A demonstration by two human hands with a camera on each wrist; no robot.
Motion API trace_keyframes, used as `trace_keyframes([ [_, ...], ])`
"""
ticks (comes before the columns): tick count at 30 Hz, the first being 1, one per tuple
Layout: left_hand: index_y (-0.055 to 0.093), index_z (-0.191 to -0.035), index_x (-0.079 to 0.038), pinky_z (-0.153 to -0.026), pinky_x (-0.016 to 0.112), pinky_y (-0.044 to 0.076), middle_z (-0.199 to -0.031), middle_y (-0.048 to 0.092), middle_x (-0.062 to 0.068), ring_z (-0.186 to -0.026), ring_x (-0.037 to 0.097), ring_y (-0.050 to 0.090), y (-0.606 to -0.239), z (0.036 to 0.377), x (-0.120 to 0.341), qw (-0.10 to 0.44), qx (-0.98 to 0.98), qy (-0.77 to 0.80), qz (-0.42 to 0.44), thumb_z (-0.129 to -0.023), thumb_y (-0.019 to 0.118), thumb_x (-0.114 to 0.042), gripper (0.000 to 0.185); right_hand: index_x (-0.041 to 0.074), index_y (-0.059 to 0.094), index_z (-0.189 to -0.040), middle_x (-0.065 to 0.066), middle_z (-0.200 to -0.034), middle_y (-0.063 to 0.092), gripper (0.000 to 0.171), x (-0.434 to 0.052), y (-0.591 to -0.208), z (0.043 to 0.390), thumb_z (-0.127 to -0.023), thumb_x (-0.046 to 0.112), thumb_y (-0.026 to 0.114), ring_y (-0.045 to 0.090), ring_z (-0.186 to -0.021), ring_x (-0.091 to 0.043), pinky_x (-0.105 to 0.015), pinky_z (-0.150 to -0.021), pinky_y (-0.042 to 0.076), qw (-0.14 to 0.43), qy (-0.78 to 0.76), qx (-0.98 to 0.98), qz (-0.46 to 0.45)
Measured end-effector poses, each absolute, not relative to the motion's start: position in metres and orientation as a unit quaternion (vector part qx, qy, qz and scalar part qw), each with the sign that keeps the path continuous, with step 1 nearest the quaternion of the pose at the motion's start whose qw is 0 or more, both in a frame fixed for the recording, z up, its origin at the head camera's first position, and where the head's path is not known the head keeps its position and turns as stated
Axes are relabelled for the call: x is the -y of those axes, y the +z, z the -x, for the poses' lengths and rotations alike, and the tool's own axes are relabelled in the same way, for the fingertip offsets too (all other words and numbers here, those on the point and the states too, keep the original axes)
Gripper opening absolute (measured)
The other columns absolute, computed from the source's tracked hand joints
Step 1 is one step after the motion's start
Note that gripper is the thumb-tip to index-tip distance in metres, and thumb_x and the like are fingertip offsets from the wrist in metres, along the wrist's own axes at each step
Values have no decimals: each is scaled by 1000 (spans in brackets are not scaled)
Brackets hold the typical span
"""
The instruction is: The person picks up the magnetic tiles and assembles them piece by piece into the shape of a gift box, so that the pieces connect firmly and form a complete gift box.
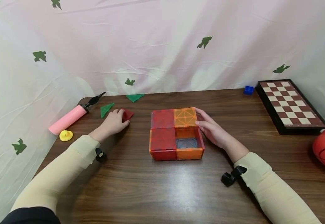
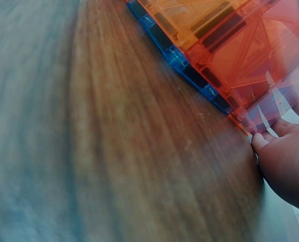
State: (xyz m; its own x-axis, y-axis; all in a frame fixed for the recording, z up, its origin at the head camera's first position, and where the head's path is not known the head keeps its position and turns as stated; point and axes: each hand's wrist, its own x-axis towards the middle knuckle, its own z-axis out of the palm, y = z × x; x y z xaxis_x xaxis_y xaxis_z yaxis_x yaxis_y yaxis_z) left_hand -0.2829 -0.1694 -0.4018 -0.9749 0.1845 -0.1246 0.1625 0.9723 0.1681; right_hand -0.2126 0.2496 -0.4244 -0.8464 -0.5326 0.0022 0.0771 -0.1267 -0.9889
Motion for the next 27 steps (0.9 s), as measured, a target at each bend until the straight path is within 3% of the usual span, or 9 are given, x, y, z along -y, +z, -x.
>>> trace_keyframes([
  [7,46,-138,6,-88,59,49,-126,49,30,-112,45,45,-401,282,167,49,-991,104,-74,-94,63,-28,57,19,14,-163,-11,-161,20,61,-250,-424,213,-108,19,39,43,-136,-16,-28,-109,40,209,-727,-629,179],
  [17,49,-141,3,-89,60,43,-120,56,30,-111,47,45,-395,277,159,0,-991,111,-72,-91,62,-37,65,17,13,-163,-12,-161,21,61,-250,-426,214,-109,20,40,43,-136,-16,-27,-109,40,206,-730,-626,181],
  [27,51,-139,3,-91,59,43,-114,62,26,-106,45,50,-391,268,156,42,-993,84,-78,-92,60,-38,63,17,14,-163,-11,-160,22,60,-249,-427,214,-109,19,39,45,-135,-16,-28,-109,40,208,-732,-623,180],
])
